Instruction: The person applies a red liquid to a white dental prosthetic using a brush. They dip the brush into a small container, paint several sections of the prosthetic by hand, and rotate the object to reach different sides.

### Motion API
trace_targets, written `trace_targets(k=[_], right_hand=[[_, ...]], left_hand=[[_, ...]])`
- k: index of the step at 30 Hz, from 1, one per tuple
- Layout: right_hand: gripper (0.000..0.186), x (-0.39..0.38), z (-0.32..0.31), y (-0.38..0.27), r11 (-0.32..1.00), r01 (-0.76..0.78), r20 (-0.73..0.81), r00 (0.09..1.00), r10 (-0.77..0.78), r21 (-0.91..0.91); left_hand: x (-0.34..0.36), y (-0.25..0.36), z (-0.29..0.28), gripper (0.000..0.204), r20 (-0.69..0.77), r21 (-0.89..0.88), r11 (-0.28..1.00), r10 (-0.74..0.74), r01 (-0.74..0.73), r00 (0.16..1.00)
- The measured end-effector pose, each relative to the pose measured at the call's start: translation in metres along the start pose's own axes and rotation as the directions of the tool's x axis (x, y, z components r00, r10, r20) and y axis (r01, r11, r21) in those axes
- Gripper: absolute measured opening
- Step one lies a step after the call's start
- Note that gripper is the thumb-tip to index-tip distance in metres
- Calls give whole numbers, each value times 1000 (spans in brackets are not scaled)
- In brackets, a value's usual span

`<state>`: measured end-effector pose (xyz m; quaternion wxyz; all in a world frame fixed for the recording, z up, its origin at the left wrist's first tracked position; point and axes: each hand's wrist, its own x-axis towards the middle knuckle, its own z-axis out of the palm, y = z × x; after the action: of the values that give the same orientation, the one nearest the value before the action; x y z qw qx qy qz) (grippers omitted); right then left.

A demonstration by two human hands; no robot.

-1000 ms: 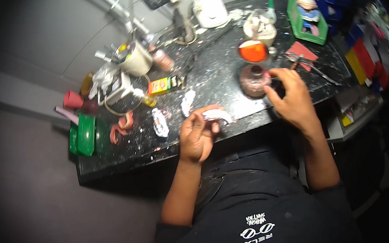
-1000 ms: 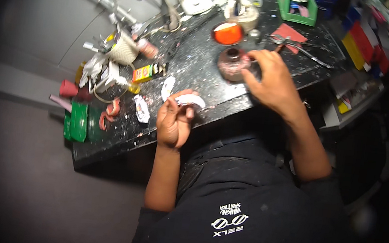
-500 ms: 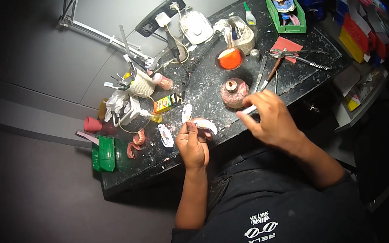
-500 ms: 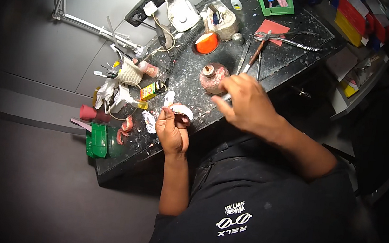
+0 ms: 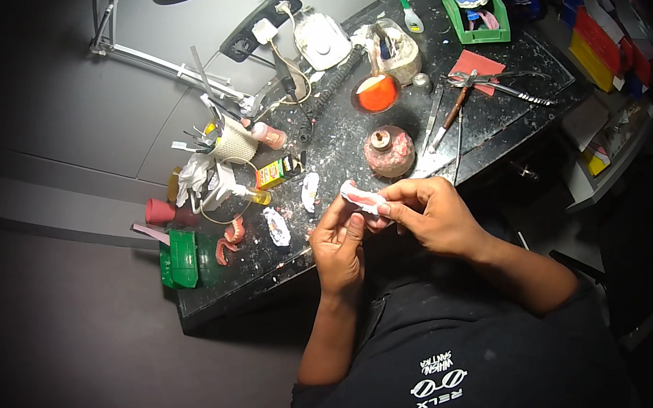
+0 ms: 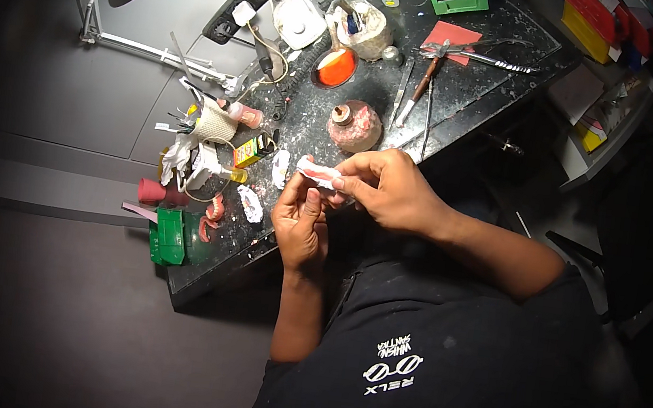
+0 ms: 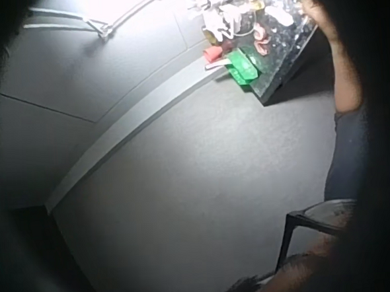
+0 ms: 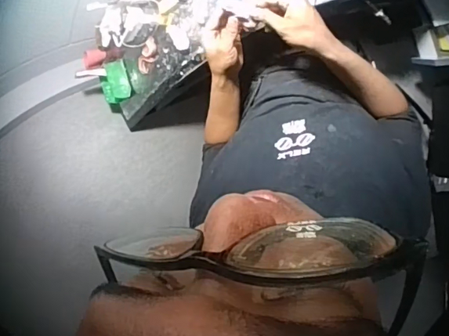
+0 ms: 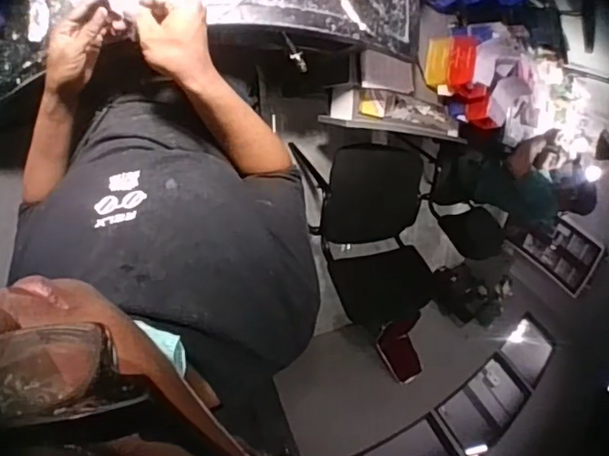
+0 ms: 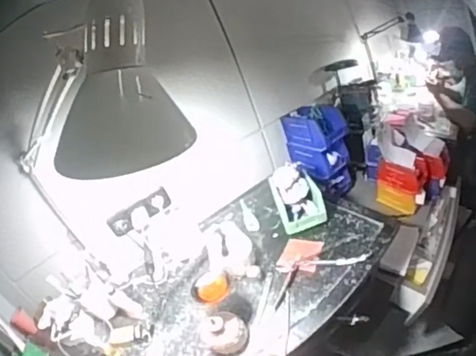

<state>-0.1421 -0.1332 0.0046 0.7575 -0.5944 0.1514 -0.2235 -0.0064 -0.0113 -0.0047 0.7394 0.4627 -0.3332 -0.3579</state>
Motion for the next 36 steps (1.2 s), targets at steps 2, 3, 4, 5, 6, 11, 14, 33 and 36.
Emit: trace_targets(k=[2, 3, 4, 5, 6, 11, 14, 33, 36], right_hand=[[21, 1, -2, 1, 999, 5, 4, 1000, -5, 31], [21, 1, -3, 2, 998, 13, 11, 1000, -14, 60], [21, 2, -4, 2, 998, 10, 7, 1000, -10, 64], [19, 3, -3, 2, 998, 15, -7, 1000, -15, 64], [19, 4, -3, 2, 998, 21, -20, 1000, -19, 64], [18, 6, -6, 7, 998, 64, -58, 996, -63, 20], [17, 3, -8, 8, 987, 121, -85, 988, -130, -106], [15, -23, -82, -58, 756, 3, -301, 917, -264, -655], [17, -23, -75, -54, 753, 79, -247, 918, -310, -653]], left_hand=[[1, -2, 4, 48, -33, 69, 997, 20, -18, 999], [2, -3, 5, 48, -33, 70, 997, 14, -11, 999], [2, -4, 6, 48, -49, 64, 998, 8, -4, 999], [3, -5, 7, 48, -66, 59, 998, 1, 3, 998], [4, -5, 6, 48, -66, 62, 998, -6, 11, 998], [7, -8, 8, 42, -53, 26, 999, -17, 18, 998], [7, -12, 9, 37, -120, 21, 1000, -19, 22, 993], [12, -6, -17, 39, -76, -114, 987, -120, 111, 990], [18, -10, -15, 32, -107, -104, 994, -54, 42, 993]])
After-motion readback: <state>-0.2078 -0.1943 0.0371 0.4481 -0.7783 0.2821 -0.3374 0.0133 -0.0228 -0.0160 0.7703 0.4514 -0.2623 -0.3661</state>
